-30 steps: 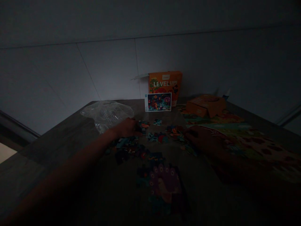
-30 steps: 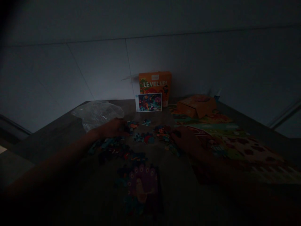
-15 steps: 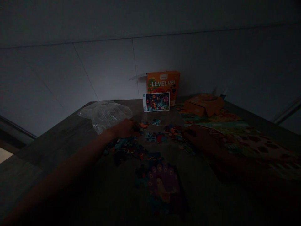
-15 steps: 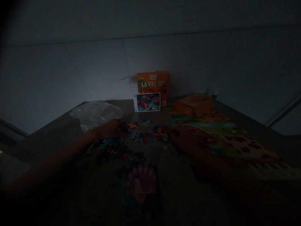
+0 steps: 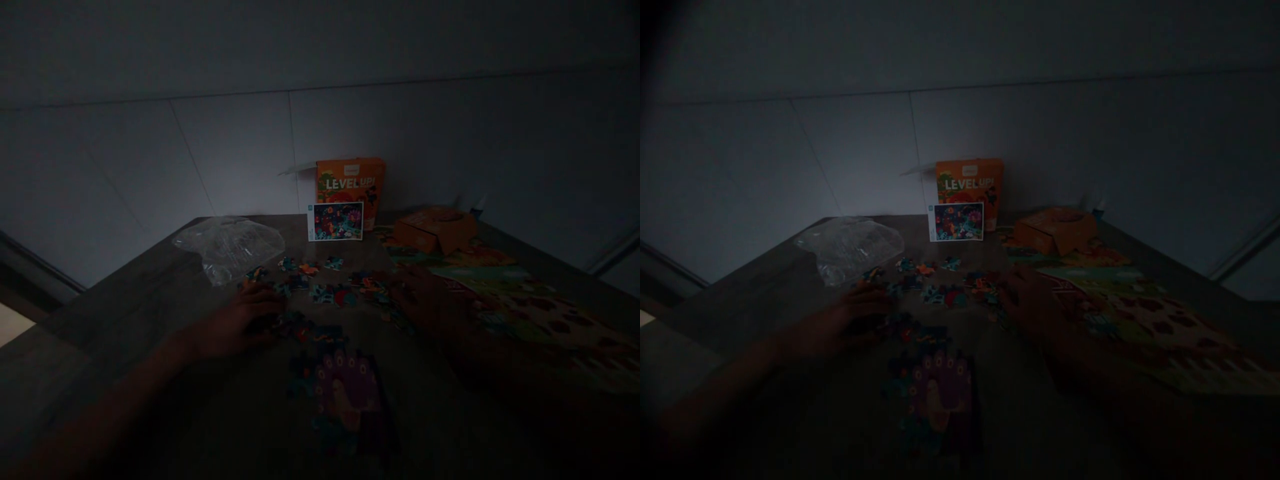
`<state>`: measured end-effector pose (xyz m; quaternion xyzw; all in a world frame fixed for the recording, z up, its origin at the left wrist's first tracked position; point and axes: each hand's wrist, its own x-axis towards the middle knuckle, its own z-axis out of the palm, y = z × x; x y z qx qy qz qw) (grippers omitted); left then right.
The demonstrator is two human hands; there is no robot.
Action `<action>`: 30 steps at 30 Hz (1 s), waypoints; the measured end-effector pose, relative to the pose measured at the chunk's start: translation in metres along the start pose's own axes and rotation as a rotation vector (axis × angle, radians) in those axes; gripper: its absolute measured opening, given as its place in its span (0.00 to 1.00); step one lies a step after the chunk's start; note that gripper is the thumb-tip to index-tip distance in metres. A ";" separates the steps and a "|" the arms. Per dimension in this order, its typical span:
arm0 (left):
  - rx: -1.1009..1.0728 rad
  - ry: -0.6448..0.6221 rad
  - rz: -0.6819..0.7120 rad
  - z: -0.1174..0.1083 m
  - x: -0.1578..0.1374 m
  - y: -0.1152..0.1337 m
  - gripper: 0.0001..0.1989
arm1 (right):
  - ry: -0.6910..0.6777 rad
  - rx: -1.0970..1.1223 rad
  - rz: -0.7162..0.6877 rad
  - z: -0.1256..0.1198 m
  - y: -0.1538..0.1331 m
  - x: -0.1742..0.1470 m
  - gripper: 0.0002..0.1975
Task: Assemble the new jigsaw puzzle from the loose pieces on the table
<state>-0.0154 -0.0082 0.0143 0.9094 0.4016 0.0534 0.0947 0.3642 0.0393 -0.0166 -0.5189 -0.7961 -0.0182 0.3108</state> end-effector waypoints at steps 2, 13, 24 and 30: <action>-0.031 0.029 0.020 -0.001 0.003 -0.001 0.20 | -0.034 -0.016 -0.007 -0.002 -0.002 -0.001 0.14; -0.239 0.328 -0.118 -0.002 -0.001 -0.010 0.36 | -0.078 0.001 -0.018 -0.001 0.003 0.000 0.14; -0.095 0.303 -0.005 -0.003 0.001 -0.012 0.31 | -0.101 0.020 -0.001 0.002 0.008 0.000 0.15; 0.068 0.041 -0.116 -0.023 -0.011 -0.021 0.33 | -0.139 0.037 0.025 -0.001 0.005 0.001 0.16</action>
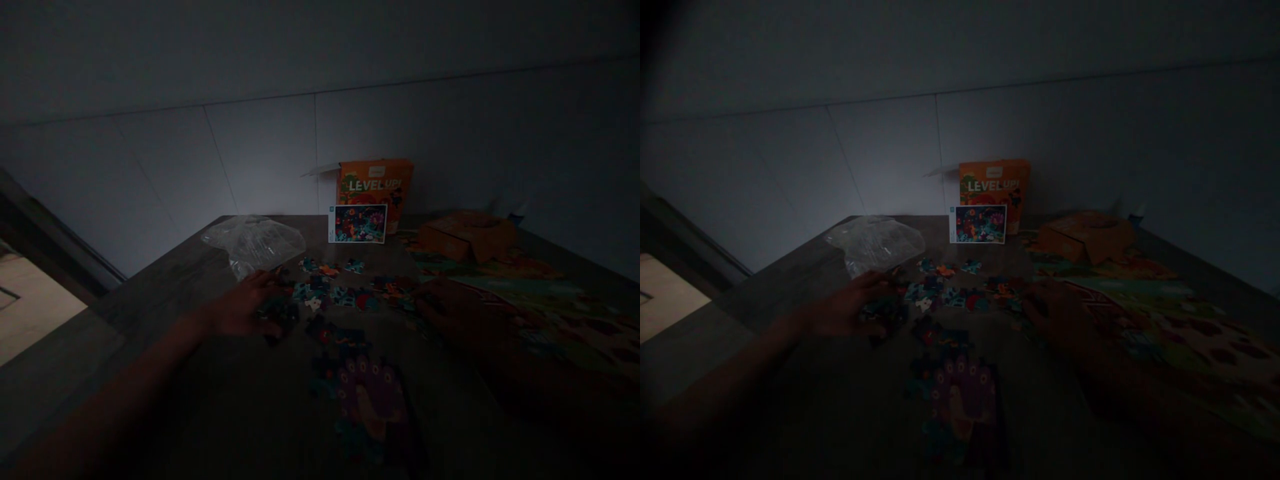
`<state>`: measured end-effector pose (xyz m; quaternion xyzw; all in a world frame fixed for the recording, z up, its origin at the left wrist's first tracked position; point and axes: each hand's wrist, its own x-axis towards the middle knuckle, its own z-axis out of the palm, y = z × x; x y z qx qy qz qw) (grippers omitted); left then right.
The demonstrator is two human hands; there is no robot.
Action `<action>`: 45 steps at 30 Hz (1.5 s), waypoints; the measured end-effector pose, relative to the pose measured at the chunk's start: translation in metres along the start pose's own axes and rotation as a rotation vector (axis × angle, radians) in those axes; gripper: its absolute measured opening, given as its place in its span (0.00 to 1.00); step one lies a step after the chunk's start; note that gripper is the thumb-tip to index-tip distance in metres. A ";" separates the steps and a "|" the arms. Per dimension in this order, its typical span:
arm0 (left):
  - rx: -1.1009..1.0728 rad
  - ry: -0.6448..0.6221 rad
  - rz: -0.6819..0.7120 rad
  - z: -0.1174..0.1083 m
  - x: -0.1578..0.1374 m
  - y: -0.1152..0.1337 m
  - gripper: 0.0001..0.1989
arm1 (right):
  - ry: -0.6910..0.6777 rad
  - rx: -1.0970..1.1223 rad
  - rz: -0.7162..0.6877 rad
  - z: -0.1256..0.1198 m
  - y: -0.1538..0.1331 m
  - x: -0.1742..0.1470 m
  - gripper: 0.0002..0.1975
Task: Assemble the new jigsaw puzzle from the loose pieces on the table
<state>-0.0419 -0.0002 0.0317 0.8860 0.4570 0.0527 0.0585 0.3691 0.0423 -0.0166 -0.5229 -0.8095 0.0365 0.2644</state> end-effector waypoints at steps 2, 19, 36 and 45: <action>-0.030 -0.046 0.023 -0.004 -0.003 -0.003 0.29 | -0.007 -0.006 -0.006 0.000 -0.001 0.000 0.16; -0.040 -0.021 -0.054 0.017 0.009 0.028 0.18 | -0.021 -0.007 -0.015 -0.002 -0.004 -0.001 0.13; -0.518 0.277 0.236 0.059 0.021 0.101 0.05 | -0.320 0.594 -0.494 -0.010 -0.087 -0.055 0.13; -0.396 0.072 0.449 0.061 0.021 0.092 0.25 | -0.213 0.539 -0.251 -0.012 -0.077 -0.043 0.09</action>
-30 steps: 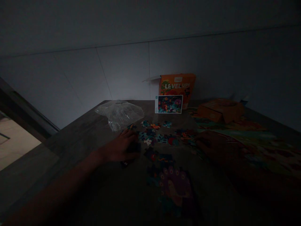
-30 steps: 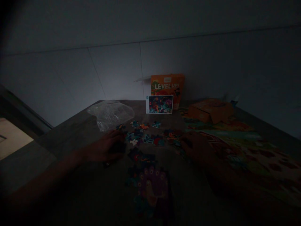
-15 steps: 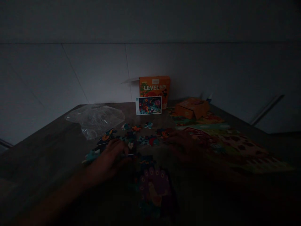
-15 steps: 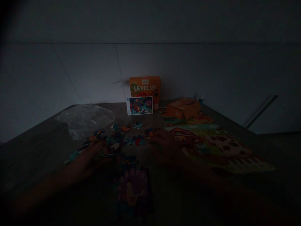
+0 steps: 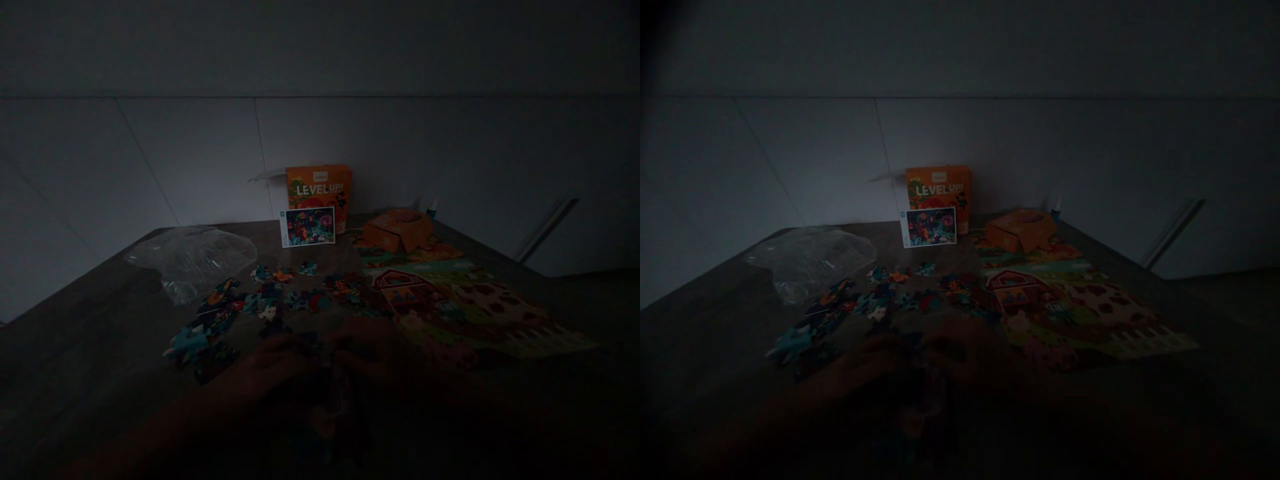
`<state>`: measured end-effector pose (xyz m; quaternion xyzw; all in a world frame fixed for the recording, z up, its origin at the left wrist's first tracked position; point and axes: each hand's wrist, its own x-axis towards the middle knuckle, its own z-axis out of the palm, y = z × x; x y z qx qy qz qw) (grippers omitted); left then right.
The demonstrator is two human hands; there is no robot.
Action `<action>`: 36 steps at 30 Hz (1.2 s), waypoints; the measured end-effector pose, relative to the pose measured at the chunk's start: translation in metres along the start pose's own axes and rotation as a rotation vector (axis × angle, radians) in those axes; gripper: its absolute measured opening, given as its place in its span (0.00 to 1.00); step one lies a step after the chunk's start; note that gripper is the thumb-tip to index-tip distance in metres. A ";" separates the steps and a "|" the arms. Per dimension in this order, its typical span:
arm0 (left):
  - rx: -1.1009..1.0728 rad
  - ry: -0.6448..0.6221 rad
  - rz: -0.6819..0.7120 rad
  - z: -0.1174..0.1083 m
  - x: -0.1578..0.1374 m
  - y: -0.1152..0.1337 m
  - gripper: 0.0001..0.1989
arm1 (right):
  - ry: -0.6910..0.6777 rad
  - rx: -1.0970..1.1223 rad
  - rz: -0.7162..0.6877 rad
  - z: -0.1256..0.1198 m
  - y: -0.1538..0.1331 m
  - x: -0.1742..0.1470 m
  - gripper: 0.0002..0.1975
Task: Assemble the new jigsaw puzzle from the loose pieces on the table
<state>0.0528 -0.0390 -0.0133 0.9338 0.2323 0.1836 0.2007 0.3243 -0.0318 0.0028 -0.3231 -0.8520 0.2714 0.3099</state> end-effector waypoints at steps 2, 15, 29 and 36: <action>0.037 0.005 0.033 -0.003 0.000 -0.001 0.24 | -0.034 -0.035 0.040 -0.002 -0.001 -0.001 0.12; 0.147 0.051 0.050 -0.008 0.001 0.002 0.23 | 0.056 0.023 0.196 0.003 0.004 0.001 0.09; 0.195 -0.295 0.163 -0.051 -0.004 0.003 0.33 | 0.282 -0.025 0.345 -0.017 0.032 0.012 0.14; 0.220 -0.248 0.175 -0.051 -0.003 0.004 0.29 | 0.219 -0.011 0.264 -0.015 0.029 0.010 0.11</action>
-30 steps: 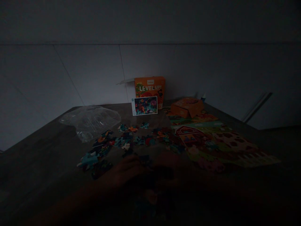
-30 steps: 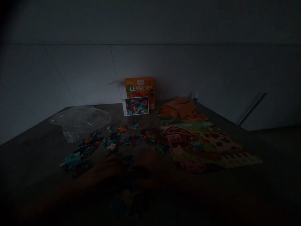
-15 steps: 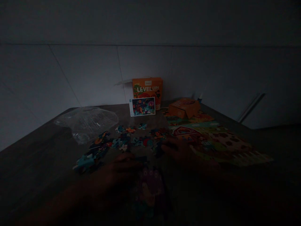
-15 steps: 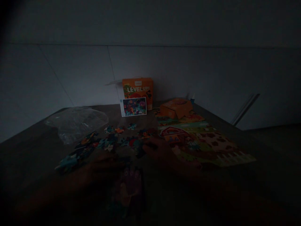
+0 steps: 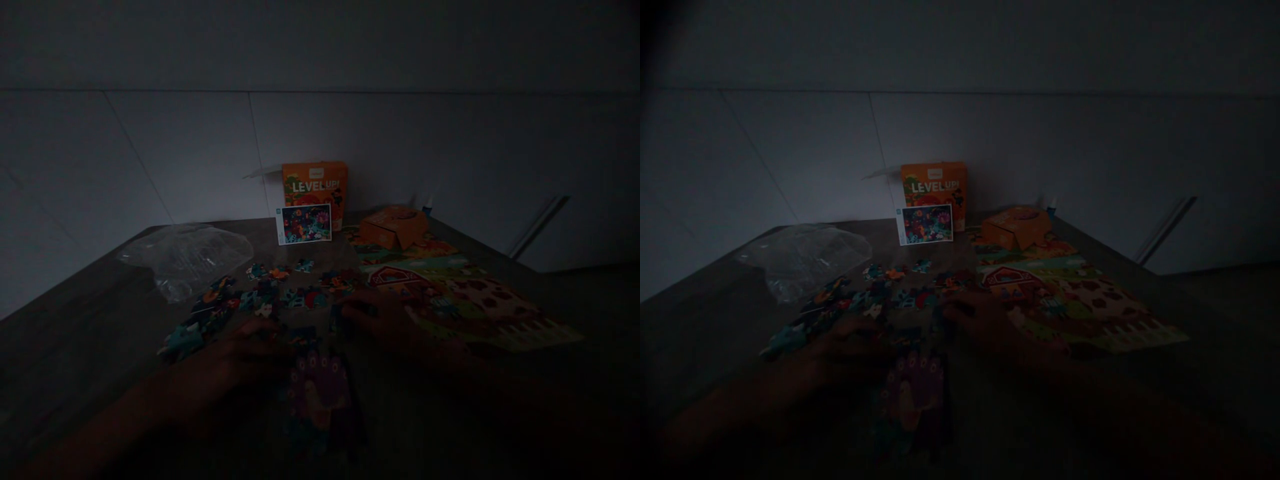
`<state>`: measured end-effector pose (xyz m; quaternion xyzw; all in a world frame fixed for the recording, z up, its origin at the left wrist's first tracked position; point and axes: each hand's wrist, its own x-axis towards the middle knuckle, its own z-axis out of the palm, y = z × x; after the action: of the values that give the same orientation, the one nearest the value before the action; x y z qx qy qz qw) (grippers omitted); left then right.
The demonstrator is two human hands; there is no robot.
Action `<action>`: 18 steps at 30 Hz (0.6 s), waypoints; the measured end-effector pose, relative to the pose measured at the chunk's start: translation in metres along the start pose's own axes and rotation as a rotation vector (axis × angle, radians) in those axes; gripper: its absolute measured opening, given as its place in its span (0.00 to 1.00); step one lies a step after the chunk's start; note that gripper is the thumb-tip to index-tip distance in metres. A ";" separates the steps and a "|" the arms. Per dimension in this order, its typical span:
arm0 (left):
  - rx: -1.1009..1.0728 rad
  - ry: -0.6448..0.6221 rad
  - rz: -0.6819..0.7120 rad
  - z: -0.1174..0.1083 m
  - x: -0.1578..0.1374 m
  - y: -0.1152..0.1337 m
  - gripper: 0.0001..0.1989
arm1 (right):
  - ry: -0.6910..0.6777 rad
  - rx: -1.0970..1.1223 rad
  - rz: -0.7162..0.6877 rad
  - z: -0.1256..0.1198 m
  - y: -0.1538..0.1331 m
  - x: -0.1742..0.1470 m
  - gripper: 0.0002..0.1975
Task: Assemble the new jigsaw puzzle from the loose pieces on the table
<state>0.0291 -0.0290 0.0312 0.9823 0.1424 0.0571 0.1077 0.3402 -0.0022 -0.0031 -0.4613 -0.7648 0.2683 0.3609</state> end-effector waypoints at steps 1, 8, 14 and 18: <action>0.001 -0.003 -0.003 0.000 0.000 0.000 0.30 | -0.028 0.008 -0.017 0.000 0.000 0.000 0.11; 0.003 0.009 -0.009 0.004 0.001 -0.002 0.28 | -0.122 0.000 -0.104 0.009 0.006 -0.001 0.08; -0.014 0.008 -0.009 0.005 0.004 -0.001 0.29 | -0.143 -0.046 -0.149 0.015 0.009 0.002 0.08; -0.003 -0.019 -0.041 0.004 0.004 0.001 0.29 | -0.146 -0.065 -0.152 0.016 0.009 0.004 0.08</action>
<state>0.0336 -0.0293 0.0276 0.9795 0.1612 0.0460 0.1116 0.3310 0.0036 -0.0177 -0.3925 -0.8303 0.2482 0.3082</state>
